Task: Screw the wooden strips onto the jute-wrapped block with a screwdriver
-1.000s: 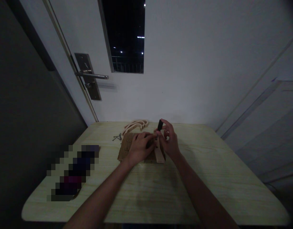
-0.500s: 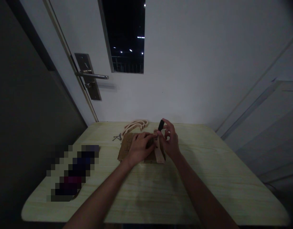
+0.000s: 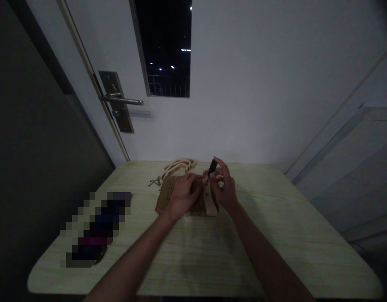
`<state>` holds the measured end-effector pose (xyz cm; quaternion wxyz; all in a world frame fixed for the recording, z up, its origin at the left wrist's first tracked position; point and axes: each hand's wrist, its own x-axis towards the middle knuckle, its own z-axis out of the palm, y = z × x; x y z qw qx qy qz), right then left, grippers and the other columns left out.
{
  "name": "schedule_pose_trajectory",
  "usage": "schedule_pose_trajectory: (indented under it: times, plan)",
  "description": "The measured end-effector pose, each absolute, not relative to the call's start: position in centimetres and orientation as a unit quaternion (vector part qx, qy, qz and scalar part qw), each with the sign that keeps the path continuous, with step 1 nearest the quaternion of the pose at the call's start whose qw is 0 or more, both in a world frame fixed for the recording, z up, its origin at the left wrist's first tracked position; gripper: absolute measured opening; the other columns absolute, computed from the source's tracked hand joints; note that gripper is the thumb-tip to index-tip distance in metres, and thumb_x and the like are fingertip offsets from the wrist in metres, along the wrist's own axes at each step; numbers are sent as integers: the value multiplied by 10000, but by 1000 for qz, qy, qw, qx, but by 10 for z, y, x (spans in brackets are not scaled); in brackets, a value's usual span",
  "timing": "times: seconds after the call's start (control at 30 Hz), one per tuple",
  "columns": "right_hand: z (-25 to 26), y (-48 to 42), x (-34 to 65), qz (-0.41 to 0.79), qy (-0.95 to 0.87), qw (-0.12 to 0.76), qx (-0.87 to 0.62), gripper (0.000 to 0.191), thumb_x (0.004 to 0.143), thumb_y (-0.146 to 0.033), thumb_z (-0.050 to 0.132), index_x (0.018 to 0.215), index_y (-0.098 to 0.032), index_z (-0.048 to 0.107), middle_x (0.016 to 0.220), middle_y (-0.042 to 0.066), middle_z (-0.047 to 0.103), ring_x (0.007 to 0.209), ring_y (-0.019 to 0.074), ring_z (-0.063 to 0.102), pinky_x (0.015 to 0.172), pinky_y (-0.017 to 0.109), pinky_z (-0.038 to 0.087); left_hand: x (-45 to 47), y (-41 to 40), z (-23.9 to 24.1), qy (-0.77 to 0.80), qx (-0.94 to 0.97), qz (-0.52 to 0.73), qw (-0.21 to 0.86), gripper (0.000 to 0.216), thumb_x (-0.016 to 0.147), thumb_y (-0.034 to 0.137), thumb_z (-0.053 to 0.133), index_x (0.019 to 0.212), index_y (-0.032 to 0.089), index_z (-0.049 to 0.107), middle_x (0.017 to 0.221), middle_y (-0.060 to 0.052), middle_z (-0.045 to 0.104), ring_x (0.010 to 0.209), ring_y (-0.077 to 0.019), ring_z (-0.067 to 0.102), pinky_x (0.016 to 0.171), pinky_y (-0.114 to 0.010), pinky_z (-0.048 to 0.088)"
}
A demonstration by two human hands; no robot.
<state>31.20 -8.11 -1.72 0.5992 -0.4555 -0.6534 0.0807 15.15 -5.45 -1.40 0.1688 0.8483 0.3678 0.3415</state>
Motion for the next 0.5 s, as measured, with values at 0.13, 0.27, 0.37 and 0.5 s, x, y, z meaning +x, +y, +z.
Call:
schedule_pose_trajectory:
  times: [0.13, 0.27, 0.37, 0.5]
  plan:
    - [-20, -81, 312, 66, -653, 604, -452, 474, 924, -282, 488, 1377, -239, 355, 970, 68, 693, 776, 140, 636, 561, 228, 510, 153, -58, -14, 418, 834, 349, 84, 226, 905, 188, 448, 1071, 186, 602, 1077, -76, 628, 1054, -228, 550, 948, -389, 418]
    - [-22, -82, 311, 63, -651, 601, -458, 494, 928, -271, 474, 1396, -238, 317, 996, 79, 687, 773, 145, 637, 555, 233, 521, 153, -66, -9, 455, 836, 306, 14, 220, 897, 188, 459, 1047, 214, 618, 1029, -60, 654, 1032, -245, 564, 973, -439, 370]
    - [-21, -83, 311, 74, -646, 600, -466, 535, 926, -275, 478, 1420, -230, 277, 963, 71, 691, 770, 148, 644, 572, 239, 531, 152, -70, -5, 441, 852, 282, 10, 201, 925, 259, 455, 1001, 226, 638, 955, -49, 671, 988, -237, 585, 949, -436, 370]
    - [-20, -83, 311, 80, -643, 600, -469, 545, 919, -282, 492, 1416, -215, 279, 940, 66, 694, 765, 147, 653, 580, 234, 537, 149, -70, 0, 436, 858, 272, 3, 234, 936, 341, 459, 1006, 220, 646, 1008, -57, 670, 1010, -243, 585, 960, -446, 369]
